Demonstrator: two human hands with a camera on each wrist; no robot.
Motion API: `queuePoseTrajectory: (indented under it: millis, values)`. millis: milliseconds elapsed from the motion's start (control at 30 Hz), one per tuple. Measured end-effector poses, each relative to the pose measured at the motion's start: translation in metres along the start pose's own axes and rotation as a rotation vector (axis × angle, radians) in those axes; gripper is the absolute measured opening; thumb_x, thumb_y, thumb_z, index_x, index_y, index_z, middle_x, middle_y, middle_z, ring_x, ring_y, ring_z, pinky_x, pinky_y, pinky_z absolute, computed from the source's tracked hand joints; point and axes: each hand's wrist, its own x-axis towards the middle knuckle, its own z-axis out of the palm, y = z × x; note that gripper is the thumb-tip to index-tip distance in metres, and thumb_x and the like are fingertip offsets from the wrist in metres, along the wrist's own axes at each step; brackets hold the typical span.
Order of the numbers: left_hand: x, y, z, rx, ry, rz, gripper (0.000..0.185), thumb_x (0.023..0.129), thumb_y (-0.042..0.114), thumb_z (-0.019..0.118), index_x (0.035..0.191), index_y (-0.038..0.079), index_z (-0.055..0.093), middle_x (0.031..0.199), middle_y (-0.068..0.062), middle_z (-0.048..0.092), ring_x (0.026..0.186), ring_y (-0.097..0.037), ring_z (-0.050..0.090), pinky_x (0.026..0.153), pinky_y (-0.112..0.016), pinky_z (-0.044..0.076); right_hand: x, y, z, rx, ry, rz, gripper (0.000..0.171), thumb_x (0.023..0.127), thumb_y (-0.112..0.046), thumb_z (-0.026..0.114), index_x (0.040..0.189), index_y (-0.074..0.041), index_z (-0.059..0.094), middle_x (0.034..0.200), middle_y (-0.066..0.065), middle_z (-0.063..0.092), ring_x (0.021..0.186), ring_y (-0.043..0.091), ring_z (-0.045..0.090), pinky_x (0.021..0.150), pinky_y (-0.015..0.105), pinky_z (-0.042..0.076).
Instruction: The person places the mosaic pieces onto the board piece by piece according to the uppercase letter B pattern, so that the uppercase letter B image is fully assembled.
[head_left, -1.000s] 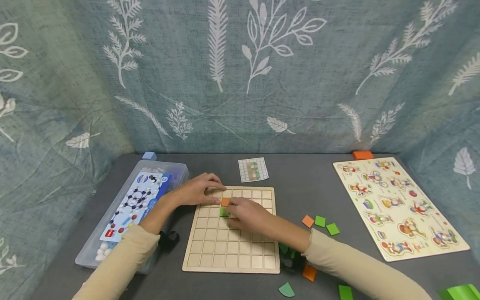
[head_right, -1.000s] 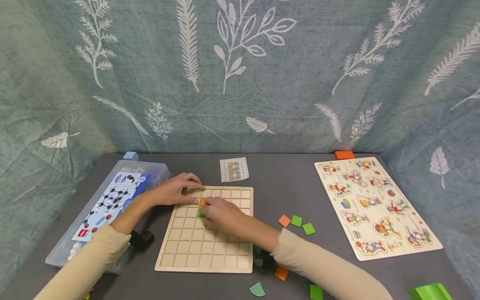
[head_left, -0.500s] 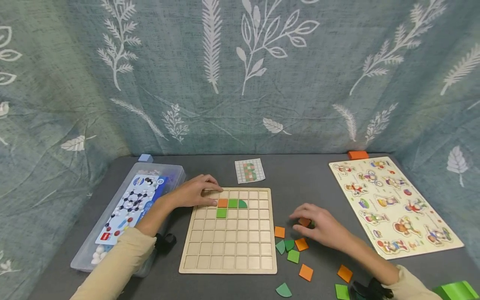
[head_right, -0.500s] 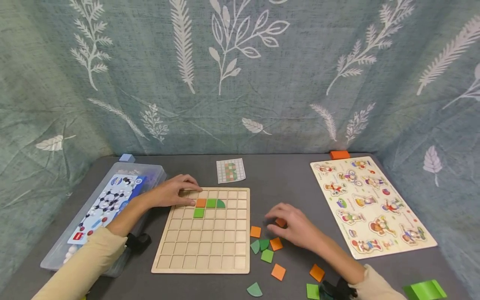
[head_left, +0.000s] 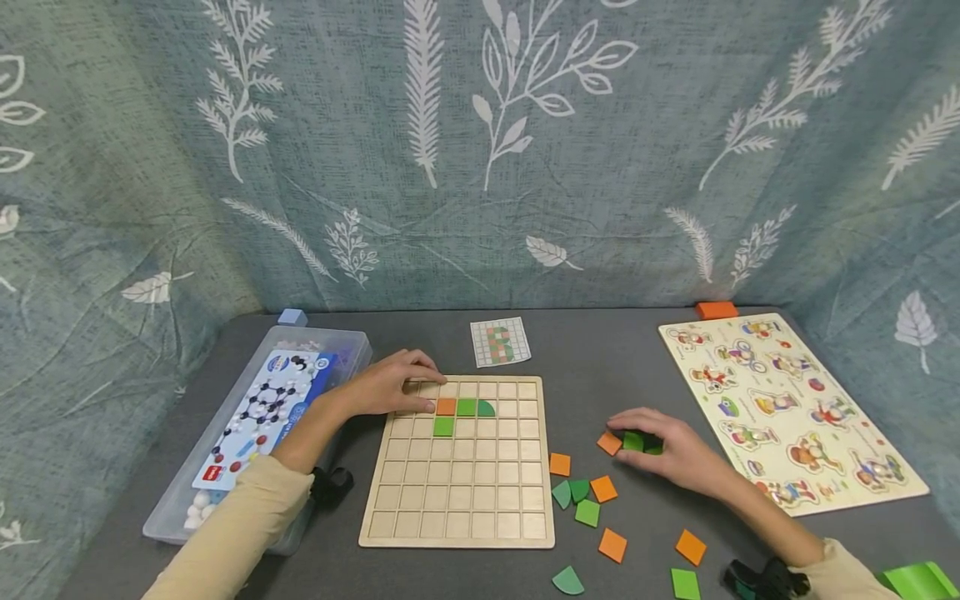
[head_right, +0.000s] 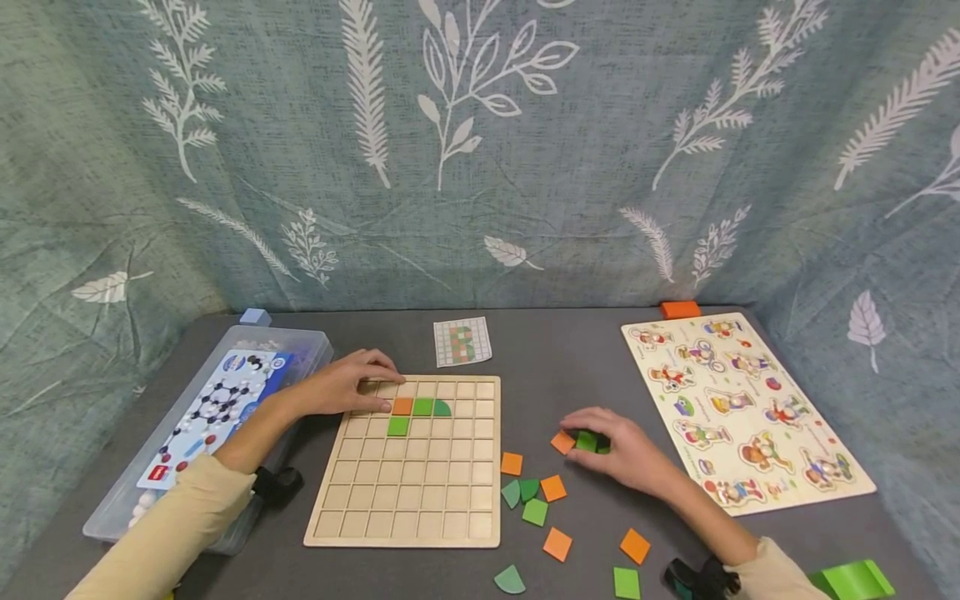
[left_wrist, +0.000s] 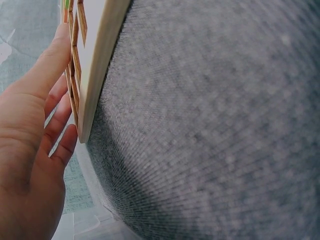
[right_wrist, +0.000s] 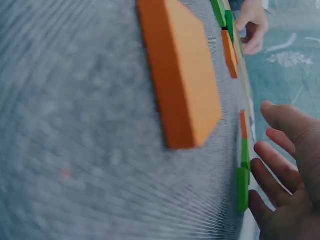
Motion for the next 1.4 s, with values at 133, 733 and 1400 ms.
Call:
queuePoseTrajectory:
  millis: [133, 733, 1400]
  values:
    - [0.0, 0.0, 0.0, 0.001, 0.0, 0.001, 0.042, 0.087, 0.037, 0.071, 0.124, 0.018, 0.067, 0.122, -0.003, 0.058, 0.103, -0.017, 0.05, 0.081, -0.034, 0.039, 0.0, 0.004, 0.003, 0.01, -0.041, -0.008, 0.027, 0.085, -0.016, 0.075, 0.112, -0.02, 0.073, 0.119, -0.001, 0.068, 0.109, 0.008, 0.058, 0.088, 0.027, 0.05]
    - [0.0, 0.001, 0.0, -0.006, -0.008, -0.011, 0.04, 0.088, 0.034, 0.072, 0.124, 0.018, 0.067, 0.123, -0.004, 0.057, 0.1, -0.016, 0.048, 0.08, -0.033, 0.039, 0.006, 0.017, 0.004, -0.011, -0.054, -0.171, 0.029, 0.082, -0.008, 0.076, 0.107, -0.022, 0.075, 0.117, 0.0, 0.069, 0.11, 0.009, 0.056, 0.088, 0.026, 0.047]
    - [0.001, 0.001, -0.001, 0.0, -0.01, -0.02, 0.042, 0.088, 0.038, 0.071, 0.125, 0.019, 0.067, 0.123, -0.003, 0.058, 0.104, -0.017, 0.05, 0.082, -0.035, 0.04, 0.061, -0.037, 0.034, -0.049, 0.009, -0.433, 0.021, 0.08, -0.012, 0.079, 0.1, -0.015, 0.074, 0.098, -0.003, 0.065, 0.084, 0.007, 0.061, 0.073, 0.016, 0.048]
